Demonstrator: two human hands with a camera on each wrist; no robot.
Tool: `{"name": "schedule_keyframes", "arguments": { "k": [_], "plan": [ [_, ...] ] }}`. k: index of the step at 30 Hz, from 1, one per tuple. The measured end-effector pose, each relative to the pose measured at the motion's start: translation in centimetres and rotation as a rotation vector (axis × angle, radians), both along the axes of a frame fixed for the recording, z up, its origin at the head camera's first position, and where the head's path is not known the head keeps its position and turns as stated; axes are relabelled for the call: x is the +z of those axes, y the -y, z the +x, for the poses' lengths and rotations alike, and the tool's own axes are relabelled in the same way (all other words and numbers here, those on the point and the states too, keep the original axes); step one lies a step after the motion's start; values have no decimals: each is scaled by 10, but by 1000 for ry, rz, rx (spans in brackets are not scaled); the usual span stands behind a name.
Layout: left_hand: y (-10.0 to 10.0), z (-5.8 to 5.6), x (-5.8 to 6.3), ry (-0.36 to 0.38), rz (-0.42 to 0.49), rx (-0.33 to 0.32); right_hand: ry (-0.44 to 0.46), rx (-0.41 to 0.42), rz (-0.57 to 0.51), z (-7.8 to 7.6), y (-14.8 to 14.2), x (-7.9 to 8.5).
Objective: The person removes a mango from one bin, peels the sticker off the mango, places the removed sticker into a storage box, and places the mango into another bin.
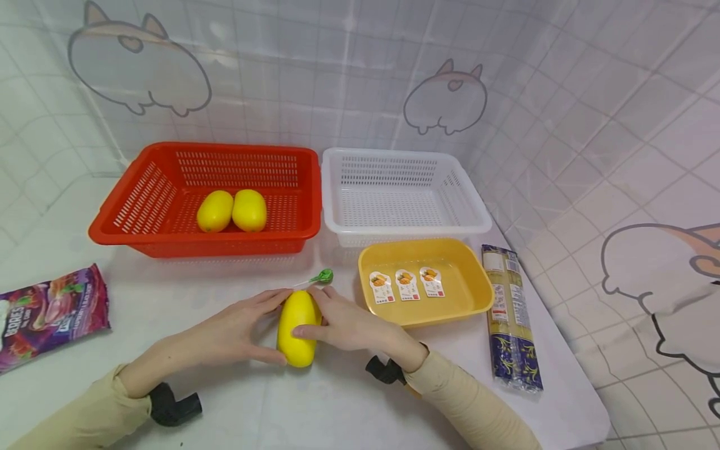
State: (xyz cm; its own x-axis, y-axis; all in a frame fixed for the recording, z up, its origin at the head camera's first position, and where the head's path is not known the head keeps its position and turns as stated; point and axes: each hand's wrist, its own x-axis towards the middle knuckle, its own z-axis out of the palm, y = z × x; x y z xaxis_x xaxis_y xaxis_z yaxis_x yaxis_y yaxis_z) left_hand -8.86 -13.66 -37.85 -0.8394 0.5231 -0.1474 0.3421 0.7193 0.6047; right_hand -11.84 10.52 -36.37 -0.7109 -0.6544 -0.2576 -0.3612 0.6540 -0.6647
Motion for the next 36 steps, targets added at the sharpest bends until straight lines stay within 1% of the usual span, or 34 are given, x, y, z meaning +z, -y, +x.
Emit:
{"name": "schedule_keyframes", "arguments": {
  "k": [2,5,8,11,14,16,18,21,27,28,29,31,33,36],
  "plan": [
    [5,-1,5,3,-14,-11,-1,-5,2,0,0,0],
    [15,-3,13,31,-14,-18,4,-16,1,0,1,0],
    [27,-5,21,67,12,-21,13,-25,-1,0,2,0],
    [40,-8,28,87,65,-13,22,-26,-13,0,3,0],
    [55,-12,36,62,117,10,24,-20,-30,0,4,-1],
    [65,-15,40,15,159,35,26,-14,-40,0,4,-2],
    [75,-18,45,-55,182,79,31,-11,-51,0,4,-2],
    [92,-22,52,-160,216,168,47,-9,-65,1,4,-2],
    [123,-28,64,-334,249,430,58,-7,-89,2,4,-3],
    [128,-29,66,-348,249,472,62,-9,-93,2,4,-3],
    [133,-29,68,-367,250,500,65,-10,-98,2,5,-3],
    [143,-29,71,-395,224,556,69,-11,-108,3,5,-3],
    [152,-29,74,-389,201,605,71,-11,-117,3,5,-4],
    [161,-32,75,-365,173,669,72,-11,-125,4,5,-3]
  ]
}}
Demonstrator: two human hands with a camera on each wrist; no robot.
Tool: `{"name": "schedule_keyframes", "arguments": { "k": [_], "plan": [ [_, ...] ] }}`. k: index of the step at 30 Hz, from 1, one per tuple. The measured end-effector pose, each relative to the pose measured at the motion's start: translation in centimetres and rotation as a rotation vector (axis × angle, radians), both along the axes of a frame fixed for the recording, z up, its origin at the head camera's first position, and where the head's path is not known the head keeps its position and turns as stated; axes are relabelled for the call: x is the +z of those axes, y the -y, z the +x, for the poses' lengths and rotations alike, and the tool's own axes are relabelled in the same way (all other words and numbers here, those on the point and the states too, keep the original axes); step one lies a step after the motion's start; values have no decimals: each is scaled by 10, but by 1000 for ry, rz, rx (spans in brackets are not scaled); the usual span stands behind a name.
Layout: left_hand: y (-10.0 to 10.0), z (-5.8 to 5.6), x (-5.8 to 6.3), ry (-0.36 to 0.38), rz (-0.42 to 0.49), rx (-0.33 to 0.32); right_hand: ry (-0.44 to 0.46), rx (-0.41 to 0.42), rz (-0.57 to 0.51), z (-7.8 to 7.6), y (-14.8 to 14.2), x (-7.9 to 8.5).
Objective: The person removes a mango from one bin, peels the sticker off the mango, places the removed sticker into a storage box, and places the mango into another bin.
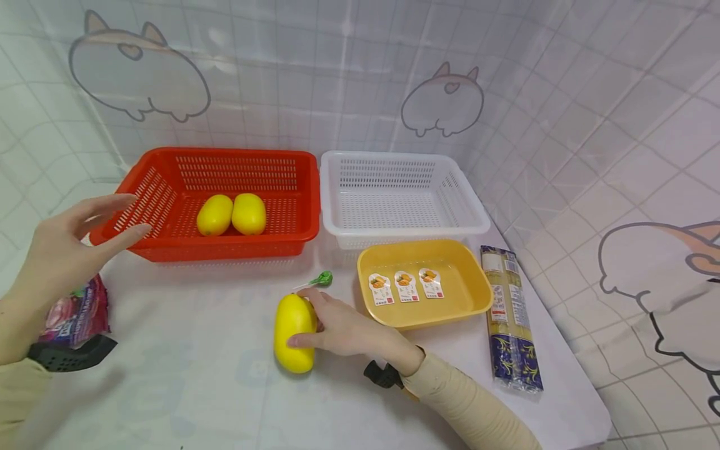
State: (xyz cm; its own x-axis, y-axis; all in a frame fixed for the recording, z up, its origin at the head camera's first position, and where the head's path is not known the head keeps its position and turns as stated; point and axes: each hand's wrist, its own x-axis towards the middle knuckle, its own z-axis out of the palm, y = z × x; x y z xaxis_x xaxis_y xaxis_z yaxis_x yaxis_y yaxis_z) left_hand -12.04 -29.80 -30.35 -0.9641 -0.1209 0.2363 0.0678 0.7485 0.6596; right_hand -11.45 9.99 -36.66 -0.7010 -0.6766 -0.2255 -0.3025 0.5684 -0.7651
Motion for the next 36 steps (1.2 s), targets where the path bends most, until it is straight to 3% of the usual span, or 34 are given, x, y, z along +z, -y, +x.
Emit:
{"name": "schedule_keyframes", "arguments": {
  "k": [6,10,20,27,36],
  "plan": [
    [14,-9,-7,56,35,87,-1,0,0,1,0,0],
    [24,-13,-12,126,16,111,-12,5,-3,1,1,-1],
    [36,-18,-21,169,3,79,0,-3,-14,1,1,0],
    [38,-19,-23,195,41,52,26,-14,-18,2,1,0],
    [45,-22,-25,263,71,50,-30,6,-62,3,4,0]
  ]
}}
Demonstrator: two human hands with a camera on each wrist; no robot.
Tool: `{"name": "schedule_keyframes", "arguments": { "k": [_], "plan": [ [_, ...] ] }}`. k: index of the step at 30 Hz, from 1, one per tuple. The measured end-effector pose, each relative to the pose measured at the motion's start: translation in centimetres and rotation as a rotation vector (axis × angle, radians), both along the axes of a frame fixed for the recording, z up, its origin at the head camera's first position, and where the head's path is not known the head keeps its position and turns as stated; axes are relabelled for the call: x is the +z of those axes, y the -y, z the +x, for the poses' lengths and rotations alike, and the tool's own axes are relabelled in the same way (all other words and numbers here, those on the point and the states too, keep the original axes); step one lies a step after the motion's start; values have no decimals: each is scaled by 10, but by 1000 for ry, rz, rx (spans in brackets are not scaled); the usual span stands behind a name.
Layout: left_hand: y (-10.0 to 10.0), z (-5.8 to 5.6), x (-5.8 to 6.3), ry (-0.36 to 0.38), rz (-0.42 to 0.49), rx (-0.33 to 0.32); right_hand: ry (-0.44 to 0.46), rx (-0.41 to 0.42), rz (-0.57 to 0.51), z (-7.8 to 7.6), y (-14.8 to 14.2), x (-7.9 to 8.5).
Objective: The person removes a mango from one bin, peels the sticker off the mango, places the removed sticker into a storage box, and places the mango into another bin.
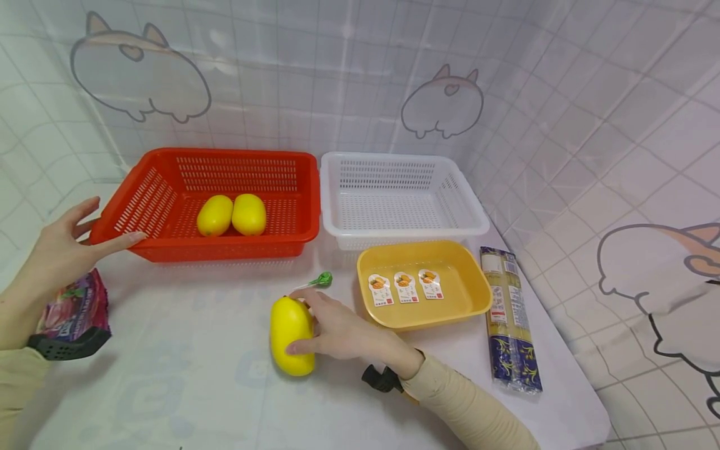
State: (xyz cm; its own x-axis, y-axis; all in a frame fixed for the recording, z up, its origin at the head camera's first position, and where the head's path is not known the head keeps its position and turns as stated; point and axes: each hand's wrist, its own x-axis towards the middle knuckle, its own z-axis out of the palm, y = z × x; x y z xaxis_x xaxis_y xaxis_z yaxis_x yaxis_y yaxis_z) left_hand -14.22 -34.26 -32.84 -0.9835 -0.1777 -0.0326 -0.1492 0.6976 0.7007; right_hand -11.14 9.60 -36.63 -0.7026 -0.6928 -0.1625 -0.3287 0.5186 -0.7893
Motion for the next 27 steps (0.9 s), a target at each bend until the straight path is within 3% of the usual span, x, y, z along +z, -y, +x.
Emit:
{"name": "schedule_keyframes", "arguments": {
  "k": [9,27],
  "plan": [
    [5,-4,-6,34,37,-5,6,-2,-35,1,2,2],
    [6,-4,-7,54,43,-20,130,-61,-115,2,-4,15]
  ]
}}
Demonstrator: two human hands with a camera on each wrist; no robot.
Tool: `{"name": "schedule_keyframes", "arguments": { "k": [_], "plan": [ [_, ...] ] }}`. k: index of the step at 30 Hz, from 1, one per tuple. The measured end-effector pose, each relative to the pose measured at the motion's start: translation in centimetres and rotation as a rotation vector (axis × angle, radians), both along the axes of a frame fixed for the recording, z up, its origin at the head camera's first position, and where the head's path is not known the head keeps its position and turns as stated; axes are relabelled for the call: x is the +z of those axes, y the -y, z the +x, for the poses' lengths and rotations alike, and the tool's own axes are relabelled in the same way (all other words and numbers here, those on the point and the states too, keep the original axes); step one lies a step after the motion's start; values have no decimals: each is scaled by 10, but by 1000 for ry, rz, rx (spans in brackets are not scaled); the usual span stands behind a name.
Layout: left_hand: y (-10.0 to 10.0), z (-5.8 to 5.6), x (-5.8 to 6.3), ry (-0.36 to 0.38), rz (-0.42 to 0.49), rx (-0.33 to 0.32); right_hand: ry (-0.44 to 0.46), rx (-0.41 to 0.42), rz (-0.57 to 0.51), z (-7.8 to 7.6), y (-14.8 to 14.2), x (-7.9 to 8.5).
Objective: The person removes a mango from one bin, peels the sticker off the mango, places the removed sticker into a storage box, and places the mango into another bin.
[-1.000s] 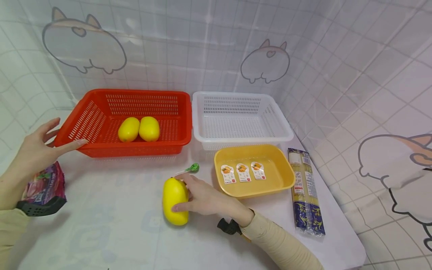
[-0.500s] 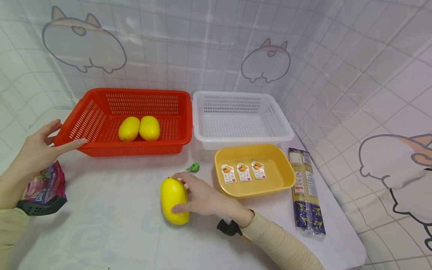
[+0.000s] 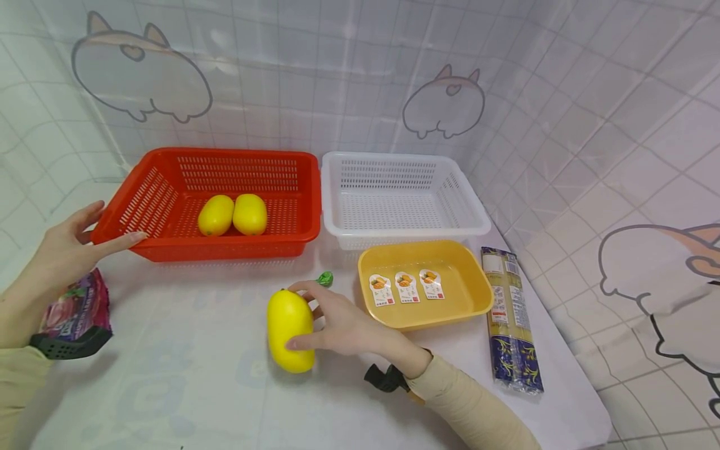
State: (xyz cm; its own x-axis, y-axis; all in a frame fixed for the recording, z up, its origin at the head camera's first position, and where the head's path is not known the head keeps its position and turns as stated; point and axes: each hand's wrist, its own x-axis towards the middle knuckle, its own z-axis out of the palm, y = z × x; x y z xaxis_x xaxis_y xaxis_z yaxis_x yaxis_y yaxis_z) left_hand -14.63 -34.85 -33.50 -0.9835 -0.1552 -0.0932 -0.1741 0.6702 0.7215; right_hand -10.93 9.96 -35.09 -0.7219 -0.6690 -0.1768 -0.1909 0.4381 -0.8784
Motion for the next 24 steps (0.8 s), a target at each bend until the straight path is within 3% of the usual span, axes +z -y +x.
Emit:
{"name": "schedule_keyframes", "arguments": {
  "k": [24],
  "plan": [
    [2,-4,-4,33,36,-8,-31,28,-43,-8,-5,54]
  ]
}}
